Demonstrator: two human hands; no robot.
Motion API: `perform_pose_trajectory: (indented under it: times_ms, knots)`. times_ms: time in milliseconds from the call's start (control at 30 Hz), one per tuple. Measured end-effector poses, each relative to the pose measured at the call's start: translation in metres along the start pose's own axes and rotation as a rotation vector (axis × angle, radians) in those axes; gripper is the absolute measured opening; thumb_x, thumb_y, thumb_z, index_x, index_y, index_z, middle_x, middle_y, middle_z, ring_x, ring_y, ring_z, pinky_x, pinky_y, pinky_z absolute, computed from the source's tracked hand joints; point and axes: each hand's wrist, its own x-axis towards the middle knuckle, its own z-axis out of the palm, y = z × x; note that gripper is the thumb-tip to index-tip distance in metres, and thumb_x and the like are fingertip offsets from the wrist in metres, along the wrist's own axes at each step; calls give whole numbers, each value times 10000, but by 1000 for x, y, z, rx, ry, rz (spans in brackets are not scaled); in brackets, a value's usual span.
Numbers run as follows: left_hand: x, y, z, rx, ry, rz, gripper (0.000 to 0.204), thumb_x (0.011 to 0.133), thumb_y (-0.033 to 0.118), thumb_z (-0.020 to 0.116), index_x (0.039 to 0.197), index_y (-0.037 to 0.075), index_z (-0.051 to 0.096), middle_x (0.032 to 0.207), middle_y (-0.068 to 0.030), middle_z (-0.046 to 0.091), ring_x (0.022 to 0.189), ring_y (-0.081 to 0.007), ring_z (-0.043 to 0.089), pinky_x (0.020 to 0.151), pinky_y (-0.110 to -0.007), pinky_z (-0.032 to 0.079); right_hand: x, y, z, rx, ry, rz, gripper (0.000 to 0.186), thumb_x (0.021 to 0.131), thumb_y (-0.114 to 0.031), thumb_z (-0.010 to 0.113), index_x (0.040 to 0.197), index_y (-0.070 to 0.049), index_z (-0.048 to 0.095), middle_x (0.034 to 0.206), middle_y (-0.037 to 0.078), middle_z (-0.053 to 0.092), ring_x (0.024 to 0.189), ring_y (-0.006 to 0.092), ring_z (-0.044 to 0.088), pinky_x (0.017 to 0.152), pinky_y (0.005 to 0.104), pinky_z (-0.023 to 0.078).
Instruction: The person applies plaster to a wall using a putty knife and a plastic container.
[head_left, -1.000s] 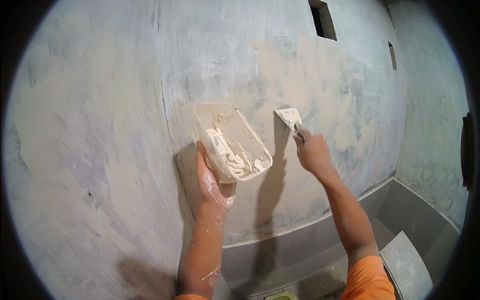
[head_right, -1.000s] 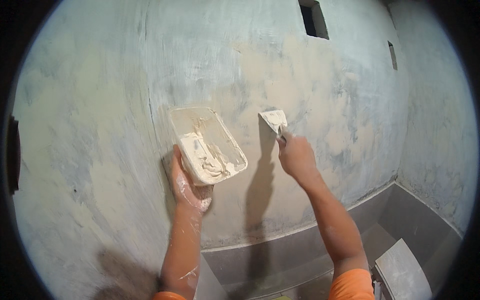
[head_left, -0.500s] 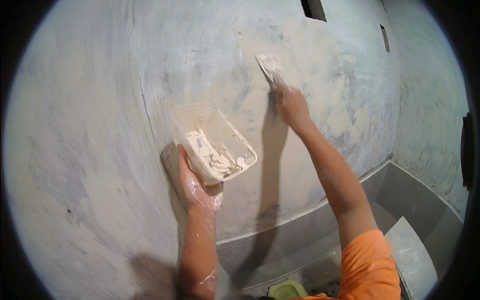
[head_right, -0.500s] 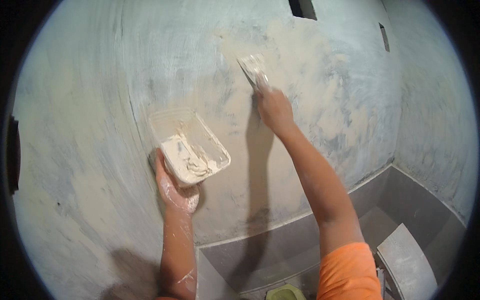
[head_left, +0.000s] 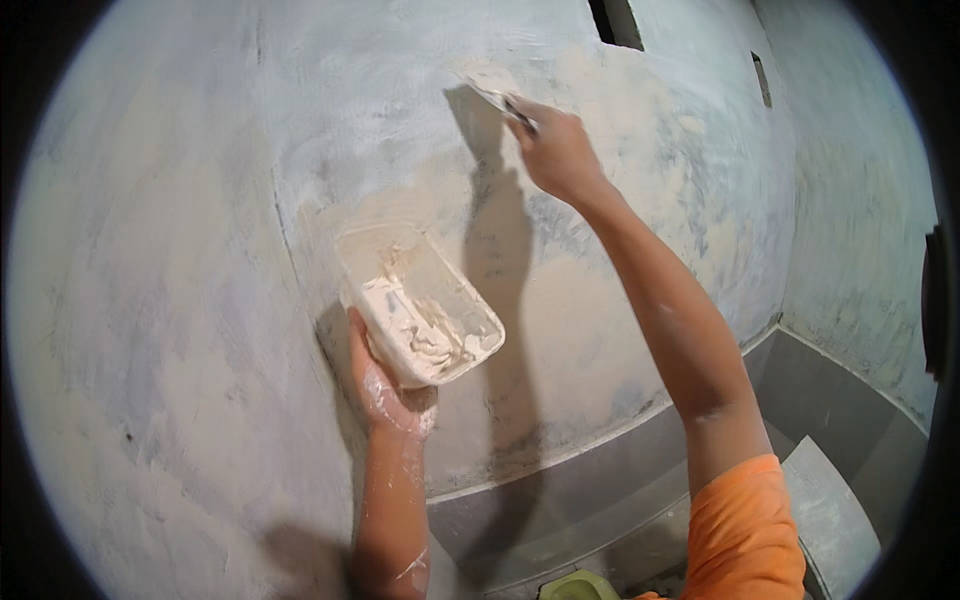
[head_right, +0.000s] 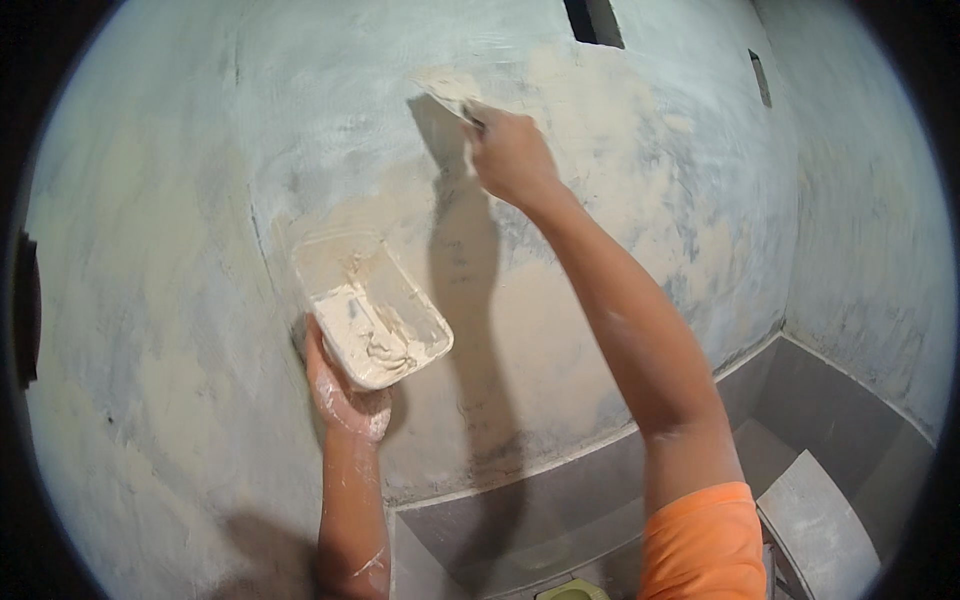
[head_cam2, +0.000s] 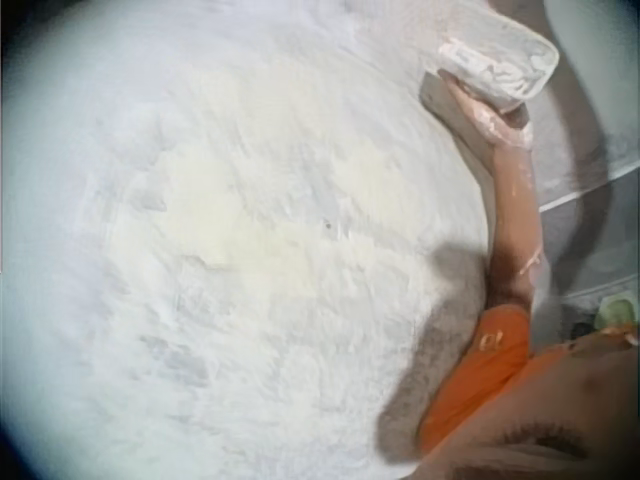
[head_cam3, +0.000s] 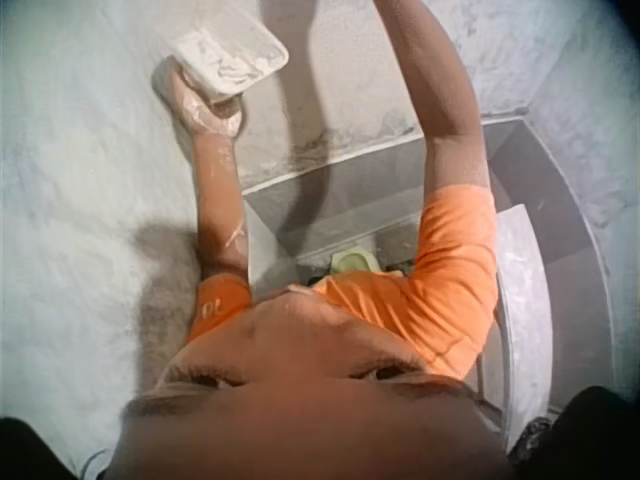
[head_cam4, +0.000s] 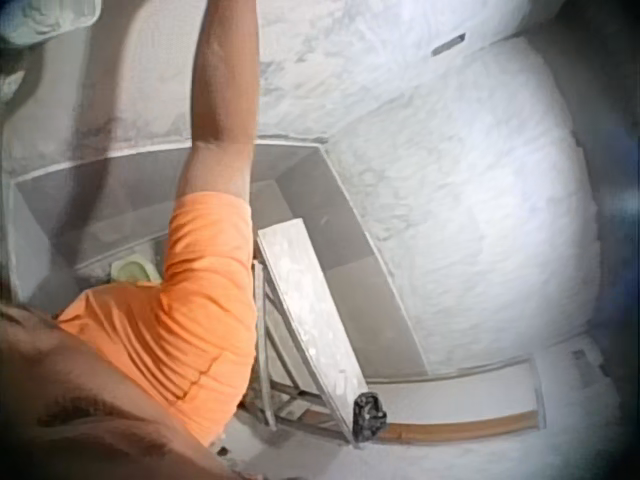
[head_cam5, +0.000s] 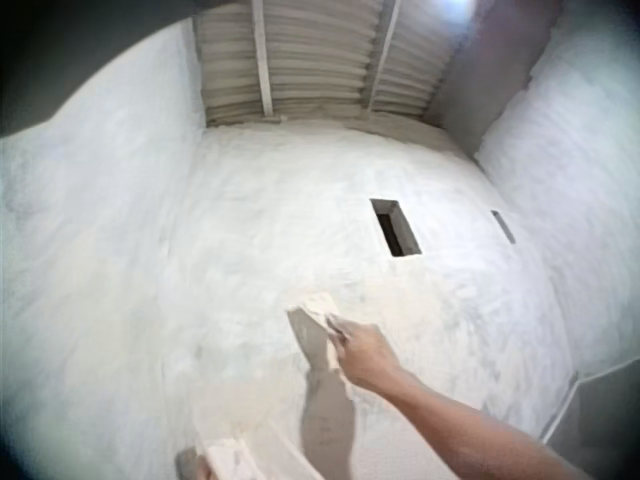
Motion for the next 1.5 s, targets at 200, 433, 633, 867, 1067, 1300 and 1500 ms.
perform_pose_trajectory:
  times_ms: [200, 433, 633, 867, 1067, 1300, 1500]
  knots:
    - [-1, 1, -2, 10, 58, -1, 508, 1069, 468, 457, 1407, 96, 533, 1311, -79, 635, 1128, -253, 674, 914, -436, 614, -61, 24, 40, -219, -112, 137, 452, 1009, -215, 535, 1457, -160, 527, 903, 272, 681, 836, 487, 646, 747, 556, 508]
    - [-2, -6, 6, 67, 105, -28, 654, 1032, 553, 507, 1481, 80, 468, 1393, -82, 581, 1241, -238, 599, 1050, -397, 509, -163, 38, -25, -105, -133, 169, 339, 994, -196, 597, 1300, -69, 670, 912, 274, 694, 811, 449, 682, 726, 492, 534]
    - [4, -3, -11, 5, -12, -42, 632, 1044, 524, 502, 1484, 71, 465, 1404, -83, 578, 1250, -256, 597, 1054, -411, 512, -22, 31, -9, -90, 136, -59, 306, 997, -215, 628, 1204, -1, 696, 979, 299, 671, 879, 450, 679, 734, 445, 536]
    - [6, -6, -15, -1, 48, -20, 577, 1067, 494, 463, 1468, 79, 477, 1390, -90, 581, 1256, -263, 593, 1056, -432, 514, -104, 71, 35, -249, -31, 118, 466, 1011, -206, 559, 1466, -117, 517, 872, 262, 679, 792, 467, 661, 722, 552, 521]
    - [7, -7, -15, -20, 6, -12, 578, 1071, 497, 446, 1474, 84, 470, 1410, -87, 564, 1277, -260, 577, 1051, -447, 513, -203, 57, -17, -147, -125, 164, 380, 982, -167, 621, 1348, -66, 646, 837, 254, 685, 746, 434, 669, 678, 476, 535]
    - [-1, -6, -8, 22, 29, -19, 508, 1085, 423, 422, 1450, 79, 501, 1406, -94, 586, 1240, -298, 606, 1036, -479, 532, -8, 55, -29, -53, 157, 25, 328, 988, -256, 608, 1237, -65, 705, 952, 256, 716, 866, 428, 698, 758, 489, 551]
    - [6, -10, -24, 101, 110, -36, 572, 1087, 483, 404, 1502, 94, 465, 1468, -89, 543, 1313, -299, 548, 1109, -470, 456, -13, 84, -4, -271, -39, 59, 424, 1001, -254, 589, 1405, -125, 580, 866, 249, 675, 790, 444, 672, 700, 537, 547]
